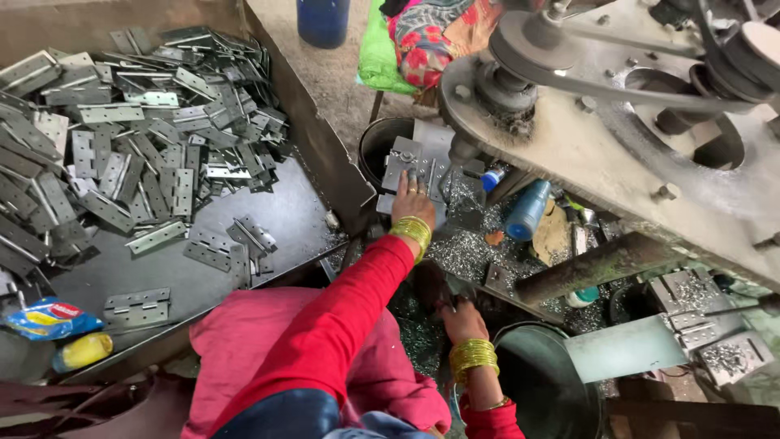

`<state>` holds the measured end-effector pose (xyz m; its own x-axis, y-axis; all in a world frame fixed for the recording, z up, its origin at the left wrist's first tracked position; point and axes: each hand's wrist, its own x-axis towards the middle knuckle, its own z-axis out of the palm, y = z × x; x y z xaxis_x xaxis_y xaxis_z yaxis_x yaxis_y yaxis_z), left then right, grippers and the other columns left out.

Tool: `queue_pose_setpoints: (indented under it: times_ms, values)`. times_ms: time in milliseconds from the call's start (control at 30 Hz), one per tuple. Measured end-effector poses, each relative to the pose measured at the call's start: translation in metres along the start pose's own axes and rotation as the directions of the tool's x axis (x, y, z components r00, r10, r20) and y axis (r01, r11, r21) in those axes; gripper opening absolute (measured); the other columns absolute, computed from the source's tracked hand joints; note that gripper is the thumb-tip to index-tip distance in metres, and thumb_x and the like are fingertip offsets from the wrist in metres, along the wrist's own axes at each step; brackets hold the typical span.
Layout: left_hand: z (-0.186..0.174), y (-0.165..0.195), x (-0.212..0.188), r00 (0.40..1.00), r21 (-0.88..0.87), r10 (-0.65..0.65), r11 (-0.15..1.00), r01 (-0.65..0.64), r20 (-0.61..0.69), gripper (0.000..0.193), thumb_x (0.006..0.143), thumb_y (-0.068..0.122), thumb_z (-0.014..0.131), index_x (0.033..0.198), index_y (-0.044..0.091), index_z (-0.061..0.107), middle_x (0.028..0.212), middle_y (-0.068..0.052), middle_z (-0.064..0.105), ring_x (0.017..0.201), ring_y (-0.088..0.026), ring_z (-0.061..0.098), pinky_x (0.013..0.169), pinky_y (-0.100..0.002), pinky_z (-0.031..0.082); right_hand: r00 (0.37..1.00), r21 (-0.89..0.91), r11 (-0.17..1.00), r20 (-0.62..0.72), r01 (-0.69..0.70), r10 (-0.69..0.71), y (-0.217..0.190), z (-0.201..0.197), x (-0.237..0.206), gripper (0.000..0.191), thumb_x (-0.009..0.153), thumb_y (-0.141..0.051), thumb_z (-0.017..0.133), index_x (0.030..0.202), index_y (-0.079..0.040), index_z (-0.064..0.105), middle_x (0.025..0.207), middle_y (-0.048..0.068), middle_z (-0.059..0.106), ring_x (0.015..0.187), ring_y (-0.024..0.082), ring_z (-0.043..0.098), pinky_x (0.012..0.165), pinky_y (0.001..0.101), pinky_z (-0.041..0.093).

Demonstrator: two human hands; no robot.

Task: The person repeatedly picks small metal pieces from a tray, places them into a press machine, and operates the lever to process them. The person then removes the processed pieces and places them back into the tray. This cycle continues throughout the clip.

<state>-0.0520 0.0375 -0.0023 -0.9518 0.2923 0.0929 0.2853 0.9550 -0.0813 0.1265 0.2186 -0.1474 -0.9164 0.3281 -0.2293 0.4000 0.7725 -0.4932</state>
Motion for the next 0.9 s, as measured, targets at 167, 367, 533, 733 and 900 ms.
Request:
queue_pose_setpoints:
  times_ms: [167,367,533,733,900]
  values:
    - [-0.002,-0.002,0.002,0.987,-0.083,-0.029,0.996,0.016,-0.159,0.051,0.097,0.025,0.041,0.139,0.001,0.059,0.157,-0.016,0.042,0.152,-0.037,0.022,0.123,-0.056,0.001,0.996,-0.003,1.000,-0.087,0.022,-0.022,0.006,0.027,-0.018,0.054,0.088,-0.052,0.066,0.117,-0.006,0.069,0.106,0.028,0.072,0.104,0.048,0.067,0.088,0.0531,0.054]
    - [-0.021,-0.002,0.016,0.996,-0.115,0.020,0.993,-0.010,0.086,0.046,0.097,0.026,0.044,0.136,0.011,0.062,0.161,-0.011,0.038,0.155,-0.038,0.018,0.121,-0.062,-0.004,0.997,-0.047,0.996,0.030,0.072,-0.071,0.007,-0.006,0.006,0.056,0.089,-0.050,0.067,0.111,0.001,0.072,0.107,0.031,0.070,0.106,0.047,0.068,0.087,0.0519,0.056]
    - [-0.039,0.007,0.024,0.997,0.106,-0.012,0.994,0.004,0.077,0.046,0.101,0.031,0.042,0.134,0.010,0.067,0.158,-0.018,0.041,0.152,-0.044,0.024,0.118,-0.063,-0.003,0.995,0.092,0.994,-0.083,0.063,-0.055,0.021,0.025,-0.001,0.056,0.089,-0.052,0.065,0.116,-0.003,0.069,0.102,0.031,0.070,0.102,0.050,0.065,0.082,0.0554,0.054]
    - [-0.035,-0.001,-0.004,0.888,-0.192,-0.181,0.976,0.108,-0.423,0.047,0.082,0.023,0.051,0.122,0.010,0.071,0.148,-0.013,0.057,0.142,-0.028,0.041,0.122,-0.057,0.011,1.000,0.019,1.000,-0.018,0.006,-0.006,0.037,0.045,-0.020,0.053,0.092,-0.052,0.059,0.108,-0.003,0.074,0.101,0.026,0.074,0.098,0.047,0.071,0.081,0.0541,0.058]
    - [0.012,-0.069,-0.079,0.764,-0.327,0.043,0.887,-0.325,-0.644,0.054,0.081,0.020,0.062,0.129,-0.004,0.068,0.135,-0.018,0.064,0.129,-0.033,0.056,0.114,-0.048,0.038,0.985,-0.298,0.952,-0.134,0.061,-0.106,-0.024,-0.035,-0.045,0.064,0.087,-0.057,0.065,0.123,-0.004,0.063,0.100,0.028,0.073,0.094,0.047,0.069,0.076,0.0556,0.055]
